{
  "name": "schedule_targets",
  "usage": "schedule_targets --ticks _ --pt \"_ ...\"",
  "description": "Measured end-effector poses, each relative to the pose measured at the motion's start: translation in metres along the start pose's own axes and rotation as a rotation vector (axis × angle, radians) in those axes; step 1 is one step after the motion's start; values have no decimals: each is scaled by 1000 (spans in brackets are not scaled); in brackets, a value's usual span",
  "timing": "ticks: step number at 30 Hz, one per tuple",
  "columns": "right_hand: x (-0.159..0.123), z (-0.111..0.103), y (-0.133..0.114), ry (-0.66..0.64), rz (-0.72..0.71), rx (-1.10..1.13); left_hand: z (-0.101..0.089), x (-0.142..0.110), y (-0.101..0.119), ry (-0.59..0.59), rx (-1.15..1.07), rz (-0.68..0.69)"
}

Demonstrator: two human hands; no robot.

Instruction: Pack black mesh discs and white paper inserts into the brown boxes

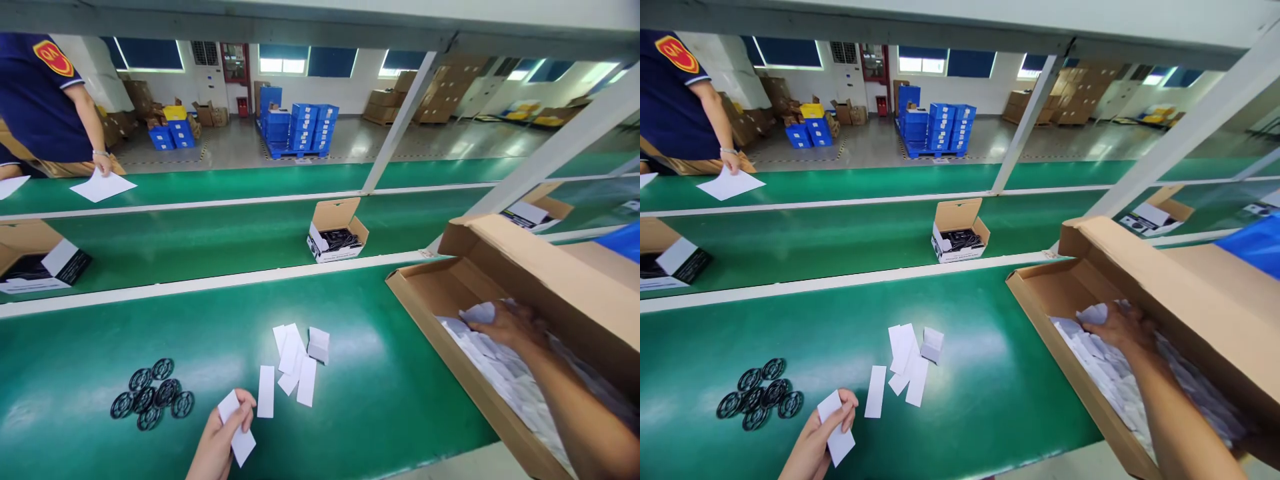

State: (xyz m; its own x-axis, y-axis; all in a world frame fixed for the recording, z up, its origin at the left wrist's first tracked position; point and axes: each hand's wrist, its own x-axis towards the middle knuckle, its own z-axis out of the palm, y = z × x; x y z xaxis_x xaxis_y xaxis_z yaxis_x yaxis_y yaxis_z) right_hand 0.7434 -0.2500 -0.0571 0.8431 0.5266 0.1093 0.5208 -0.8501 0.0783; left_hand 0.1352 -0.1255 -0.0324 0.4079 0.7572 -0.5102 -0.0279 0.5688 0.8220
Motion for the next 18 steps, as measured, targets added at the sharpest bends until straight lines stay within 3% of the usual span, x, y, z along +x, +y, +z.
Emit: schedule_targets --ticks 2,4,7,9,13,15,18 --pt "-6 -8 -5 -6 43 -46 -1 -1 -1 -3 7 -8" --pt "-13 -17 -11 83 -11 -111 -2 -1 -1 -9 12 -14" --pt "-24 -37 -24 284 -217 -169 0 0 -1 3 16 -10" --pt "-37 -52 -38 353 -334 -151 4 2 0 29 12 0" --pt "-85 -76 -82 474 -598 71 11 5 1 56 1 9" --pt "-119 -79 -112 481 -728 277 12 6 1 48 -1 -4" --pt "-168 -78 -153 287 -909 476 11 5 1 38 -2 -8"
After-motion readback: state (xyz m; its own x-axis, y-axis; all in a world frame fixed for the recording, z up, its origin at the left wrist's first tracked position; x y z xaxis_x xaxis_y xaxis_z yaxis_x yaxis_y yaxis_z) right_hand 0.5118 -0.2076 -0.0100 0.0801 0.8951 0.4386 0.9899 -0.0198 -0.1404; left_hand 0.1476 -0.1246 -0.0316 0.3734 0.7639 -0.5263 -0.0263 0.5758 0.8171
